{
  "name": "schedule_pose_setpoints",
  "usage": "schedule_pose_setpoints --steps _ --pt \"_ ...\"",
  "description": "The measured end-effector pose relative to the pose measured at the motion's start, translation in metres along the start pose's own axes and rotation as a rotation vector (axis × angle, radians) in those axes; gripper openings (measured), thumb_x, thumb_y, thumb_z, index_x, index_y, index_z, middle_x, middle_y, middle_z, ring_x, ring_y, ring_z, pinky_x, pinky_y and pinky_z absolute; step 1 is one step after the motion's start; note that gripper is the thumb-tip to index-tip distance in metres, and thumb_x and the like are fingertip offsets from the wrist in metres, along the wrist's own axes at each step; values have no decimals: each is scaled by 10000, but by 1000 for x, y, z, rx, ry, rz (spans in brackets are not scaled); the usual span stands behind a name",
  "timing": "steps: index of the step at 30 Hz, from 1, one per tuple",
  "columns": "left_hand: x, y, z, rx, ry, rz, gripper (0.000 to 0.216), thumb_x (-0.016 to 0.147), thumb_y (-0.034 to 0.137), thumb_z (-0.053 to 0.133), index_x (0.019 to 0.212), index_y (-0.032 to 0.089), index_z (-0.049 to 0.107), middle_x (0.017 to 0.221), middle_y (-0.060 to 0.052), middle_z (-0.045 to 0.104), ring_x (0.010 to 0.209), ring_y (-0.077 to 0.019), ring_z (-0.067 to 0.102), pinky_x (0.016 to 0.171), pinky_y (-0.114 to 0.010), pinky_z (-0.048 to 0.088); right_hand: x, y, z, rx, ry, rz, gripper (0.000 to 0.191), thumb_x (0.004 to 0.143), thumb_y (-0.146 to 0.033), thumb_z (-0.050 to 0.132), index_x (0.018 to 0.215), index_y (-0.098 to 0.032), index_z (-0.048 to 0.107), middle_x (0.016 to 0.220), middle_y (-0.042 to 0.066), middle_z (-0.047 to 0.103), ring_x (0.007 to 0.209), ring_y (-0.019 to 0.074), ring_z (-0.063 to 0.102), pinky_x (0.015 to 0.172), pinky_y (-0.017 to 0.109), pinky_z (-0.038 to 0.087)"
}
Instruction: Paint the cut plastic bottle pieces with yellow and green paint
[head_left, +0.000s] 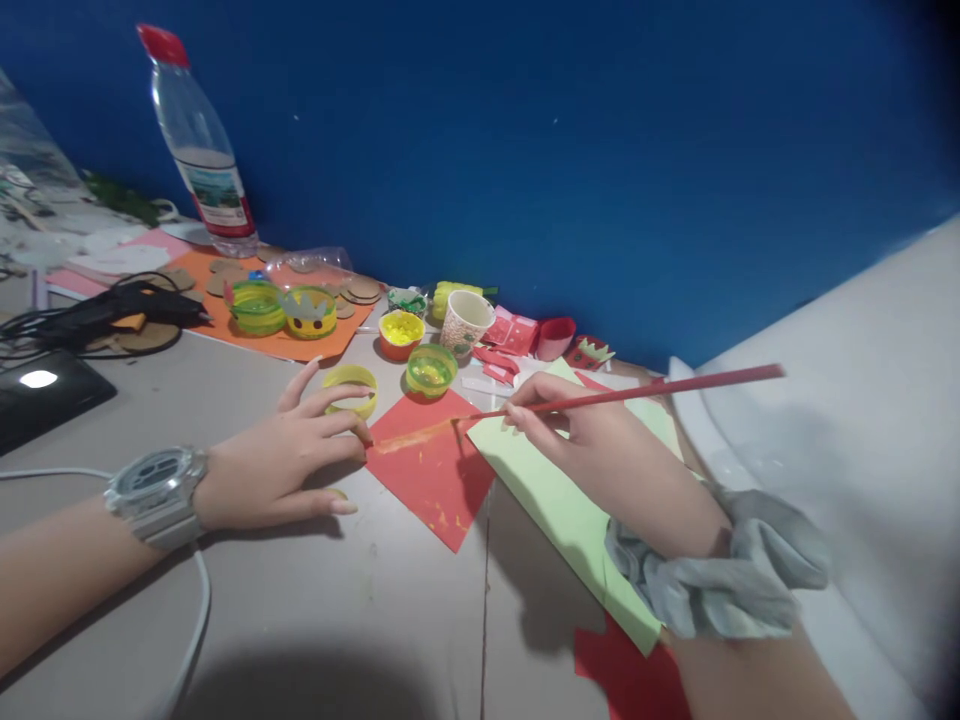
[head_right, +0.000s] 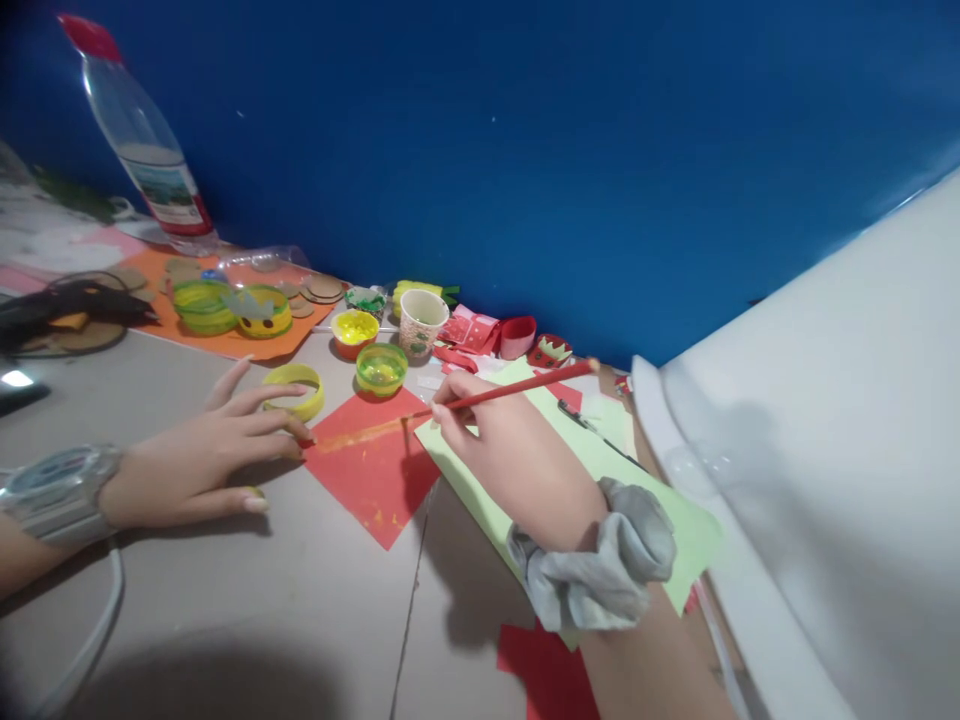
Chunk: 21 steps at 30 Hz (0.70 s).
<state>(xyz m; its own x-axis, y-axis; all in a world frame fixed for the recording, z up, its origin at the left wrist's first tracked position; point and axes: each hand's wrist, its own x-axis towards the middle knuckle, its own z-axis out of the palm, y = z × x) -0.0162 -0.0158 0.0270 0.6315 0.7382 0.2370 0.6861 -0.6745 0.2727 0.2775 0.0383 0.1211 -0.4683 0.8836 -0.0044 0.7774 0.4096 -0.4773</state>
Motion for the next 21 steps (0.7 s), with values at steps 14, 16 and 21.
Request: schedule_pose_setpoints --steps 14,16,21 --pt "0 -3 0 -37 6 18 396 878 612 492 937 244 623 1065 -30 666 1355 -312 371 1158 -547 -179 6 7 3 45 -40 25 190 954 -349 483 810 -241 542 722 -54 596 667 146 551 657 300 392" --pt "0 -2 1 -46 30 4 411 883 622 475 935 244 629 1052 -30 668 1352 -310 378 1164 -551 -165 7 10 -2 -45 2 57 178 939 -324 493 792 -236 543 670 -47 575 604 152 525 590 301 363" --pt "0 -1 1 -42 30 -1 435 873 644 470 944 248 636 1053 -34 671 1350 -316 386 1167 -556 -158 -1 -5 5 63 71 10 176 962 -334 477 837 -242 560 784 -28 632 736 162 592 660 298 407"
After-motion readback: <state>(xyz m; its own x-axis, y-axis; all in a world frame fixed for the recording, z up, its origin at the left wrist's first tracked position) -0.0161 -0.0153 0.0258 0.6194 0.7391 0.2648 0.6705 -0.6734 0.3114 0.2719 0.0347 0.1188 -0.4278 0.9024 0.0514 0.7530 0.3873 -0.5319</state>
